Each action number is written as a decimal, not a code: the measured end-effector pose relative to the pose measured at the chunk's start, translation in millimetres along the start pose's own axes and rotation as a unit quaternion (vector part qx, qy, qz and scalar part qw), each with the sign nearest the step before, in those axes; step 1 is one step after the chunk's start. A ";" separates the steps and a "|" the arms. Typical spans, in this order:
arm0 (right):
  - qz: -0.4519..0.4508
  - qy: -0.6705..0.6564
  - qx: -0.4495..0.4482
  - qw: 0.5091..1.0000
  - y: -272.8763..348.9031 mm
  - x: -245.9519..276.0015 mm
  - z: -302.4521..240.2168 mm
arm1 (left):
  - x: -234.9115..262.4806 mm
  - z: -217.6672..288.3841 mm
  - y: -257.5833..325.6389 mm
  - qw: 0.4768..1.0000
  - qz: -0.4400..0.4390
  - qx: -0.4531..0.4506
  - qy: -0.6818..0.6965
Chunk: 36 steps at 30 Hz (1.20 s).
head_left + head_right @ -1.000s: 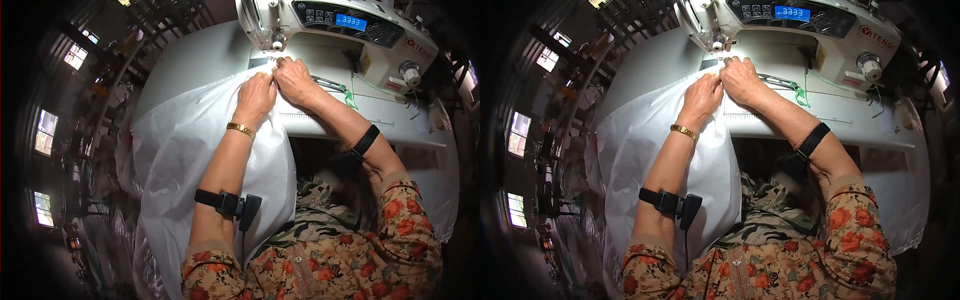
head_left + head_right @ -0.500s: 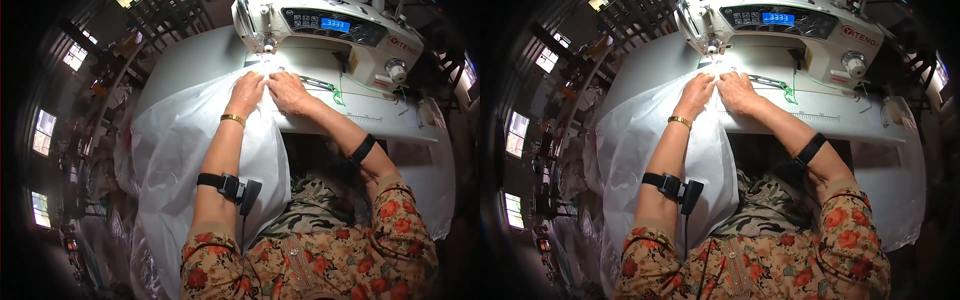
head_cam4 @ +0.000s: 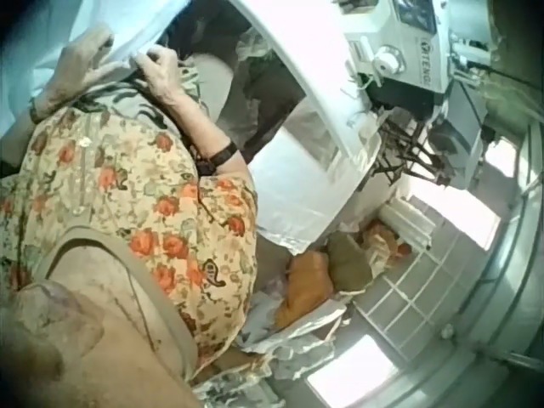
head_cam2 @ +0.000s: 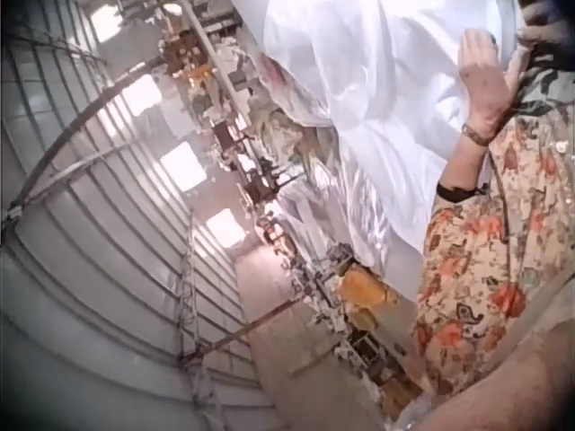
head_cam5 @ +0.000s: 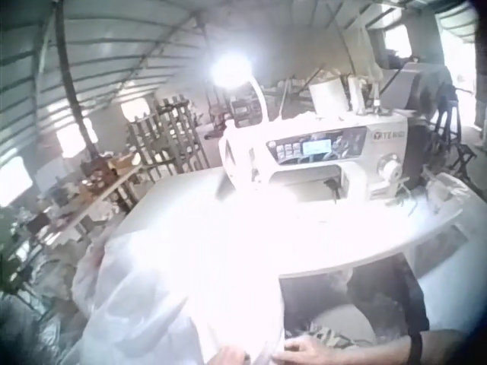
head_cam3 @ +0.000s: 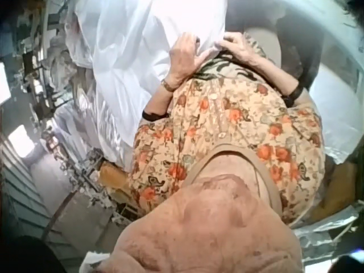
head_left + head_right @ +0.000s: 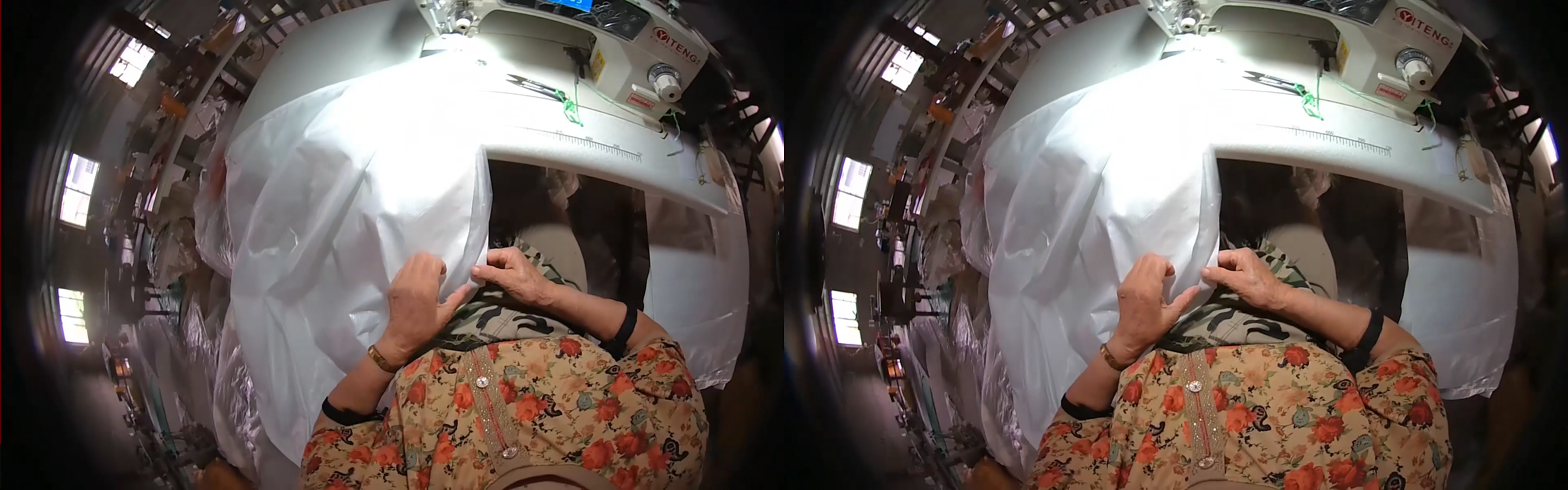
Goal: Sewing the edges of a large white plastic sheet using an industrial sewing machine.
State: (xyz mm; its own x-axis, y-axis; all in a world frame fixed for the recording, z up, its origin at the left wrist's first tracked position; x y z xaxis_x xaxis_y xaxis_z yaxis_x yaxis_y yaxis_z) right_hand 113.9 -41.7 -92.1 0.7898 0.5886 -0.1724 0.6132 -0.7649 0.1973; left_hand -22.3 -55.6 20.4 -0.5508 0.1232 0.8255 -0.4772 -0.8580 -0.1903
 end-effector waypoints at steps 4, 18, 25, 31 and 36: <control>-0.005 0.000 0.022 1.000 -2.1 -9.7 10.9 | -26.5 -14.2 28.6 0.998 -0.036 0.012 -0.055; 0.083 0.115 -0.078 0.987 15.1 18.2 11.3 | -42.3 -28.0 39.4 0.981 -0.045 0.054 -0.180; 0.257 0.507 0.233 0.789 36.7 4.7 -96.0 | -13.5 -45.5 72.2 0.988 0.022 0.105 0.110; 0.153 0.466 0.300 0.818 28.2 -27.8 -116.5 | -3.8 -29.8 74.5 0.978 0.034 0.051 0.198; -0.134 0.575 0.058 0.805 1.0 -52.8 -50.0 | -21.7 -29.4 67.6 0.966 -0.030 0.105 0.236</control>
State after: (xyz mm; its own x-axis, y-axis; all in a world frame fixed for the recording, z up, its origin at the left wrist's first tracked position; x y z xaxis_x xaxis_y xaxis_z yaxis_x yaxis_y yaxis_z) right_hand 73.6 -60.4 -34.6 0.1629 0.5384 0.8268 0.8114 -0.5499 0.1982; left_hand -62.7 -101.6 -26.0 -0.8010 0.3459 0.4887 -0.3950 -0.9187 0.0028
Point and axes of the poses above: each hand's wrist, its own y-axis away from the middle knuckle, its own x-axis out of the back of the hand, z = x × y, the point moved 9 cm from there along -y, towards the middle knuckle, and after that the axes turned 10 degrees about -z, right-handed, at the moved point
